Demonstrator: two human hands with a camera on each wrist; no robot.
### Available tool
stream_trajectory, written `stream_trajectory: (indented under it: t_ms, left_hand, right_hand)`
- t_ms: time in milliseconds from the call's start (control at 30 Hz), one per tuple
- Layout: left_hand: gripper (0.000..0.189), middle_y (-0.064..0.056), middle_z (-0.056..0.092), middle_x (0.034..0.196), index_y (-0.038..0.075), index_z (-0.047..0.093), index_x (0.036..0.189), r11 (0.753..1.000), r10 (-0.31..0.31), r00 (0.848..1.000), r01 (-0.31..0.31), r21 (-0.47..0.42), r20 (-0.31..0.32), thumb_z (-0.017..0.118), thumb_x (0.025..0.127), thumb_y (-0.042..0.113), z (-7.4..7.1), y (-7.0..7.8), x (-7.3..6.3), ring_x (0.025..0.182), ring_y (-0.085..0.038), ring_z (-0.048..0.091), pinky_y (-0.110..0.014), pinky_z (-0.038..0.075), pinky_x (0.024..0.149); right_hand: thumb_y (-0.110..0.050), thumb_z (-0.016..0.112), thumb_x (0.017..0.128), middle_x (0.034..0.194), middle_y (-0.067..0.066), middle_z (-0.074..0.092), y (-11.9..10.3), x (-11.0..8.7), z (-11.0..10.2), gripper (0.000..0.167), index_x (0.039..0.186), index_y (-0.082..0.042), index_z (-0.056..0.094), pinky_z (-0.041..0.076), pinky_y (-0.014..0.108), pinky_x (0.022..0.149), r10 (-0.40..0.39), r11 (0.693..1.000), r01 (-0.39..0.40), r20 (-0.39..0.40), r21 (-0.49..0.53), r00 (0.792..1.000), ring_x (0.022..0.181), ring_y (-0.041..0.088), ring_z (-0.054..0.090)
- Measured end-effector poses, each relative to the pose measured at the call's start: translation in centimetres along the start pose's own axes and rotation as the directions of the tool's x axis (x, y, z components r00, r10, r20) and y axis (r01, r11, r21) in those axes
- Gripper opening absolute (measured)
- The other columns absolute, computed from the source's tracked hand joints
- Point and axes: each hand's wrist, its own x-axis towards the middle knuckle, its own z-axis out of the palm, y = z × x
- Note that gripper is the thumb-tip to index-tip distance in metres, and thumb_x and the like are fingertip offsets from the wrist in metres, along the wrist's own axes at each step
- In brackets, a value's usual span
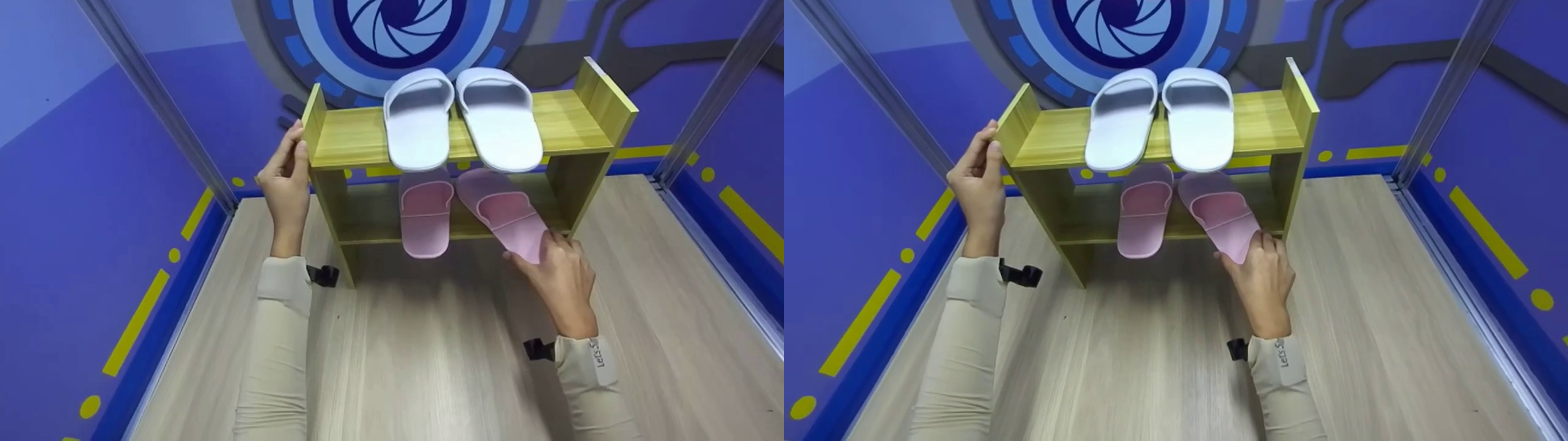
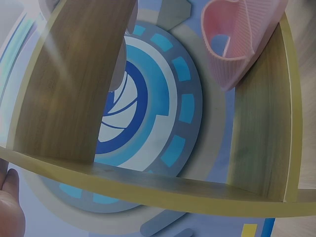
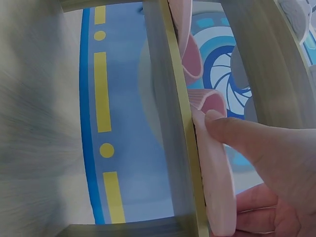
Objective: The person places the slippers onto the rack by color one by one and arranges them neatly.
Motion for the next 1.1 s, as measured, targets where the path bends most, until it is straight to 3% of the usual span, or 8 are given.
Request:
stream_trajectory:
  t_ms: [200,500,700,867,1100]
  left_hand:
    - [0.031,-0.009,0.06,0.133,0.003,0.064,0.125,1.0,0.019,1.0,-0.019,-0.011,0.004,0.058,0.096,0.011,0.0,0.1,0.7,0.125,-0.015,0.056,-0.03,0.048,0.101]
    - [0.03,-0.011,0.06,0.133,0.001,0.064,0.124,1.0,0.003,1.0,-0.003,-0.016,-0.003,0.059,0.095,0.008,-0.2,0.2,-0.1,0.124,-0.017,0.057,-0.031,0.049,0.1]
    - [0.03,-0.008,0.061,0.133,0.003,0.065,0.124,1.0,0.019,1.0,-0.019,-0.005,0.002,0.058,0.096,0.012,-0.3,0.0,0.1,0.125,-0.014,0.056,-0.03,0.049,0.1]
    - [0.03,-0.008,0.061,0.132,0.003,0.065,0.124,1.0,0.027,1.0,-0.027,-0.014,0.004,0.058,0.096,0.013,-0.2,-0.1,0.1,0.125,-0.014,0.056,-0.031,0.049,0.1]
    - [0.03,-0.01,0.06,0.134,0.001,0.063,0.125,1.0,-0.017,1.0,0.017,-0.021,-0.001,0.057,0.096,0.009,0.0,0.2,-0.3,0.125,-0.015,0.056,-0.031,0.048,0.101]
  right_hand:
    - [-0.039,0.084,0.069,0.103,0.025,0.062,-0.6,0.3,-0.7,0.065,0.105,0.009,0.059,0.046,0.058,0.066,-0.039,0.998,0.037,0.046,0.05,0.998,0.088,0.043,0.055]
    - [-0.024,0.084,0.072,0.09,0.021,0.063,-0.6,-0.5,-1.3,0.042,0.092,0.004,0.061,0.04,0.045,0.064,-0.096,0.981,0.07,0.143,0.182,0.985,0.084,0.039,0.055]
    - [-0.017,0.081,0.073,0.118,0.031,0.062,-0.9,-0.4,-1.6,0.033,0.091,0.005,0.064,0.044,0.053,0.074,-0.099,0.971,0.045,0.222,0.234,0.97,0.095,0.046,0.055]
    - [-0.015,0.083,0.071,0.11,0.029,0.065,-1.0,-0.6,-1.2,0.032,0.085,0.005,0.063,0.042,0.045,0.067,-0.102,0.967,0.056,0.177,0.247,0.979,0.088,0.042,0.055]
    - [-0.016,0.084,0.07,0.099,0.026,0.066,-0.8,-1.0,-0.5,0.035,0.078,0.003,0.056,0.036,0.04,0.063,-0.094,0.967,0.062,0.121,0.247,0.988,0.082,0.041,0.053]
